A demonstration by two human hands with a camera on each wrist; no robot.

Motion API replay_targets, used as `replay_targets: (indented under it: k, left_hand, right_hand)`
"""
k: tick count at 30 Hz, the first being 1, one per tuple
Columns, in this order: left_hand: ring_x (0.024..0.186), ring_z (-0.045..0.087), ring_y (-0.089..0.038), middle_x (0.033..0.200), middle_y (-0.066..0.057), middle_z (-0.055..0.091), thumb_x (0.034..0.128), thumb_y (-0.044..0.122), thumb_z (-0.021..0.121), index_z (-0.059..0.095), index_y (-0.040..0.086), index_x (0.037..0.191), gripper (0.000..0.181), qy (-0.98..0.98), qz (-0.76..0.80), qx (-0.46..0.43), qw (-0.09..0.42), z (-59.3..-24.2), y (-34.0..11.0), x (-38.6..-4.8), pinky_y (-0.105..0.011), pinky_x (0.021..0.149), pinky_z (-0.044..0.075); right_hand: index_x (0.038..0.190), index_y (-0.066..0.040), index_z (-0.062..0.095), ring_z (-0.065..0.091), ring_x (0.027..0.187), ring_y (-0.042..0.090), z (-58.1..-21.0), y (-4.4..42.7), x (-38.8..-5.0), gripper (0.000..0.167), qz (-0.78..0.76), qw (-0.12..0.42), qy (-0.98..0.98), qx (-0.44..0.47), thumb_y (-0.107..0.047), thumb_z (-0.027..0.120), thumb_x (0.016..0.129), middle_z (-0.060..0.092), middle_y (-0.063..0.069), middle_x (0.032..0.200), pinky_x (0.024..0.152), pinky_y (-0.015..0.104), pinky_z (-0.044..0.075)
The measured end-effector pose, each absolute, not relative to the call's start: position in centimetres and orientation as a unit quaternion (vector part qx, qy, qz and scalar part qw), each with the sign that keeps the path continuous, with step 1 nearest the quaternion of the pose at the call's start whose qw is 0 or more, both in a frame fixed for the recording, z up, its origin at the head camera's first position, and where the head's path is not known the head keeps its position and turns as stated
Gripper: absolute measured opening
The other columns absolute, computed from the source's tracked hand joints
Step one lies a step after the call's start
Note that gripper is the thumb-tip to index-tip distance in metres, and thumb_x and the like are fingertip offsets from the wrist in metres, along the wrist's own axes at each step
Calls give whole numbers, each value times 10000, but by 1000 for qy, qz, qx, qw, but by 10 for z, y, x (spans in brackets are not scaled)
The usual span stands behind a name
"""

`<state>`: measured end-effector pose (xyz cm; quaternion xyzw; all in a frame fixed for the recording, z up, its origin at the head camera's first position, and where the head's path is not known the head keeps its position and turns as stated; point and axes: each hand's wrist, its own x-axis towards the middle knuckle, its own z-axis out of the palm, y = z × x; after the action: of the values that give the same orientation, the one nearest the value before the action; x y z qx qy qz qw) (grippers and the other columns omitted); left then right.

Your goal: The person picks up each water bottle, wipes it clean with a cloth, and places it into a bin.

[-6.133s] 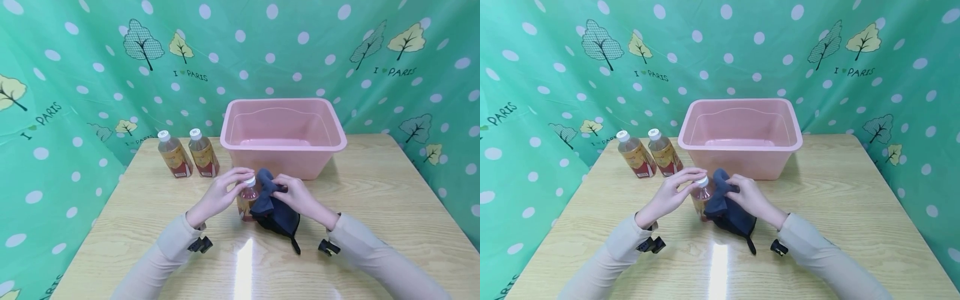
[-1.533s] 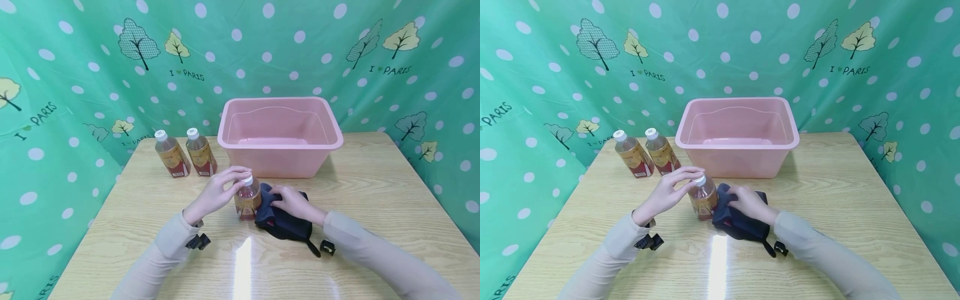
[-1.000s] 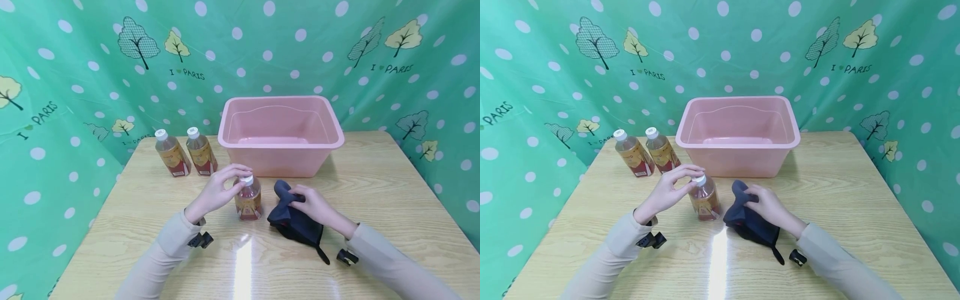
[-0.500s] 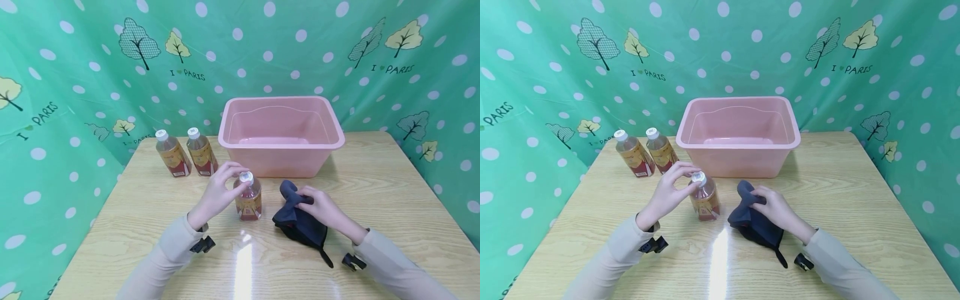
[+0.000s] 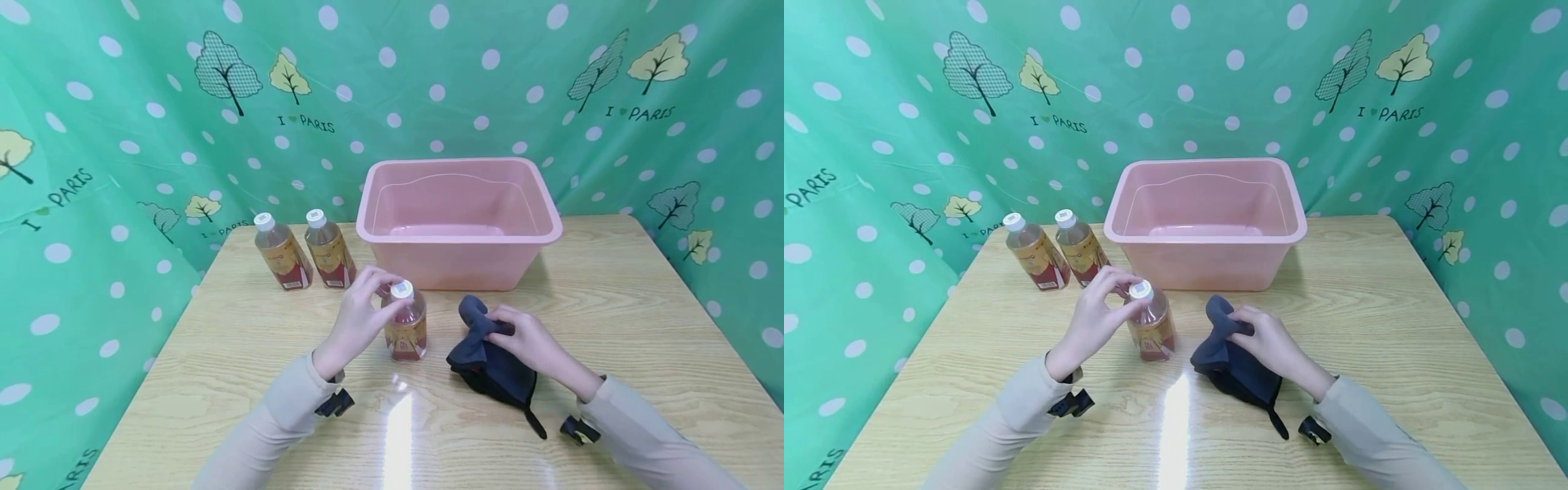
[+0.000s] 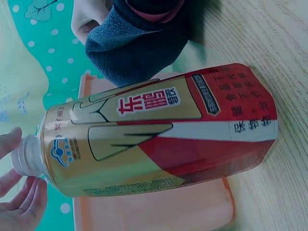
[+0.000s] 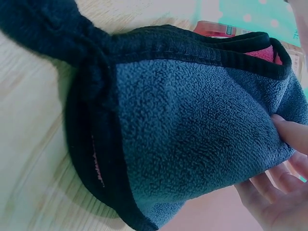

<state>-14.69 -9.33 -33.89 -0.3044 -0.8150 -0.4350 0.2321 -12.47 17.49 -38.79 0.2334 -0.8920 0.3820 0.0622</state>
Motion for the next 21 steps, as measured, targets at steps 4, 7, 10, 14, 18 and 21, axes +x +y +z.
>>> replay_targets:
  k: [4,7,10,14,18,21]
  left_hand:
    - [746,537,-143,885,-77,545,692,53,734,608,-12,930,277,-812,-437,-313,229,-338,-94,-148,-219,652,502]
    - [746,545,-144,895,-79,549,704,48,725,612,-11,942,270,-808,-444,-319,221,-339,-94,-149,-235,653,506]
    - [747,548,-143,911,-80,550,715,51,716,616,-9,960,272,-805,-452,-323,210,-340,-96,-149,-249,659,506]
    - [766,545,-142,934,-84,552,727,56,705,616,-11,980,276,-804,-453,-328,199,-340,-98,-150,-244,675,504]
    - [782,548,-159,948,-99,553,736,29,689,611,-24,991,273,-798,-457,-340,194,-340,-99,-151,-250,684,508]
    - [794,551,-170,960,-109,555,739,5,679,610,-30,998,271,-795,-458,-349,193,-341,-100,-151,-260,685,512]
  right_hand:
    - [913,-11,646,580,872,213,-387,175,-124,186,385,54,-892,230,46,663,737,624,73,929,708,334,510]
    - [922,-6,644,583,877,226,-386,175,-124,189,388,50,-892,227,46,658,741,622,84,941,699,328,513]
    - [923,-6,644,585,880,232,-387,175,-124,189,389,48,-891,228,47,657,742,623,87,945,704,331,514]
    - [920,-11,645,586,878,227,-387,175,-124,192,390,49,-891,230,50,660,739,624,80,940,712,340,512]
    - [914,-20,647,583,879,219,-388,175,-124,192,389,52,-890,232,49,664,735,626,69,933,726,352,508]
    - [910,-24,647,583,879,217,-389,175,-124,190,389,53,-890,232,47,666,734,626,65,930,733,359,507]
